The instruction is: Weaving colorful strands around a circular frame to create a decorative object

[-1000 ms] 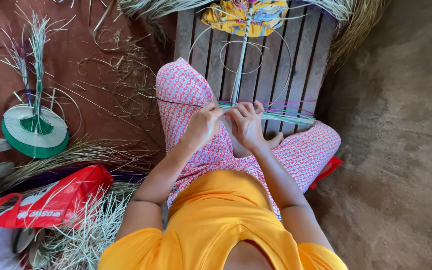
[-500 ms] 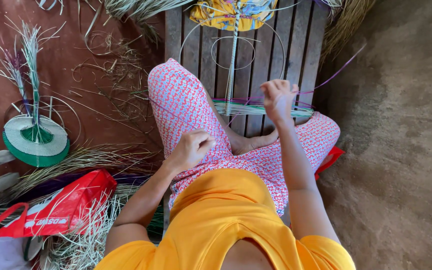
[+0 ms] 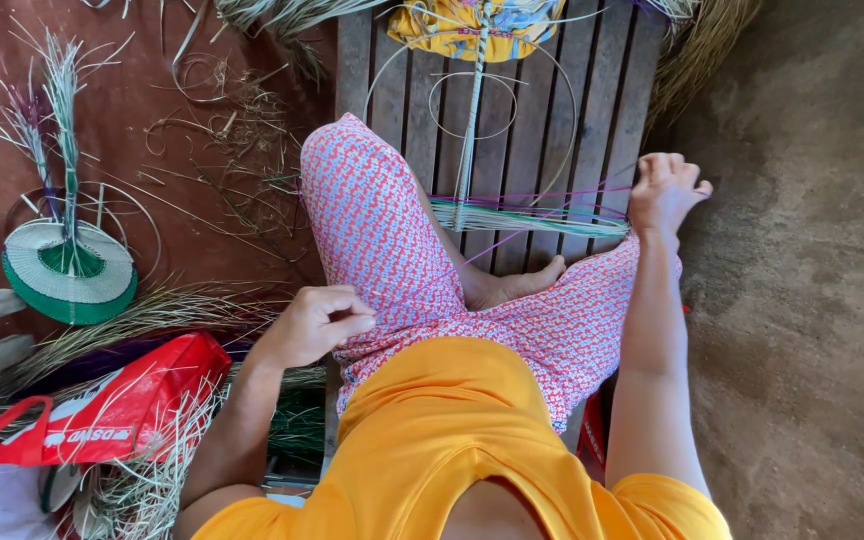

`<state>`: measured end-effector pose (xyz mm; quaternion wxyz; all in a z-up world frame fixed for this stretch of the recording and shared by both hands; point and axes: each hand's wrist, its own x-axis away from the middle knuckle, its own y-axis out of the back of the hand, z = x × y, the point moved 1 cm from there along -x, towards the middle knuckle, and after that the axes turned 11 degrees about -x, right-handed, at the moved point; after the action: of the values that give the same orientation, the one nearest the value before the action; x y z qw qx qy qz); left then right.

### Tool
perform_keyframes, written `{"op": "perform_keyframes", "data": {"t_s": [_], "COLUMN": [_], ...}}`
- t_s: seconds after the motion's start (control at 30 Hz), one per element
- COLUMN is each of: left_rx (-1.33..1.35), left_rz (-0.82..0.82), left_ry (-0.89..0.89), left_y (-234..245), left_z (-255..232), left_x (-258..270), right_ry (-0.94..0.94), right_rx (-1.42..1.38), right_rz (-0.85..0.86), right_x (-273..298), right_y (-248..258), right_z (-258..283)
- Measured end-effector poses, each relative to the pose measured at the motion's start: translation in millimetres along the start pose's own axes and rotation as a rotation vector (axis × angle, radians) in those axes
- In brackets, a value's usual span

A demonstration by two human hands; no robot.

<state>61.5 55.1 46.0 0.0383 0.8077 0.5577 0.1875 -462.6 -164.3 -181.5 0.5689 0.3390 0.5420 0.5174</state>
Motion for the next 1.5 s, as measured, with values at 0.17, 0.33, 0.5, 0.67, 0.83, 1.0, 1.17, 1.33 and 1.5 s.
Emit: {"op": "perform_keyframes", "data": {"t_s": [0.17, 0.33, 0.5, 0.67, 0.83, 1.0, 1.17, 1.33, 1.5], "left_rx": [0.031, -0.101, -0.176, -0.248, -0.644, -0.615, -0.619, -0.237, -0.12], "left_rz": [0.044, 0.224, 0.097, -0.017, -0.12, -0.141, -0.161, -0.024, 0.03], "left_ry": [0.054, 0.181, 0.148, -0.078, -0.127, -0.125, -0.14, -0.149, -0.106], "left_y": [30.4, 31.1, 44.8, -27.0, -68.0, -69.6, -69.2, -45.6, 10.0], "left_z": [8.0, 23.8, 11.8, 33.9, 40.7, 36.1, 29.9, 8.5, -17.9], "left_x": [19.2, 23.8, 19.7, -54.0, -87.7, -88.3, -86.9, -69.5, -39.0], "right_ry": [-0.059, -0.217, -0.231, -0.649, 0.384, 0.437, 0.538, 0.481, 0.247], "right_rx": [0.067, 0.195, -0.029, -1.684, -1.151, -1.078, -0.846, -0.456, -0.109], "right_rz": [0.037, 0.03, -0.176, -0.008, 0.353, 0.344, 0.286, 0.035, -0.029], "right_x": [0.4, -9.4, -17.2, -9.9, 71.1, 68.7, 61.7, 29.4, 28.1], "right_y": [17.9, 31.5, 28.3, 115.6, 89.1, 96.3, 91.3, 49.4, 12.3], "right_z": [-45.7, -56.4, -67.8, 199.5, 300.4, 289.6, 281.3, 209.7, 72.6]}}
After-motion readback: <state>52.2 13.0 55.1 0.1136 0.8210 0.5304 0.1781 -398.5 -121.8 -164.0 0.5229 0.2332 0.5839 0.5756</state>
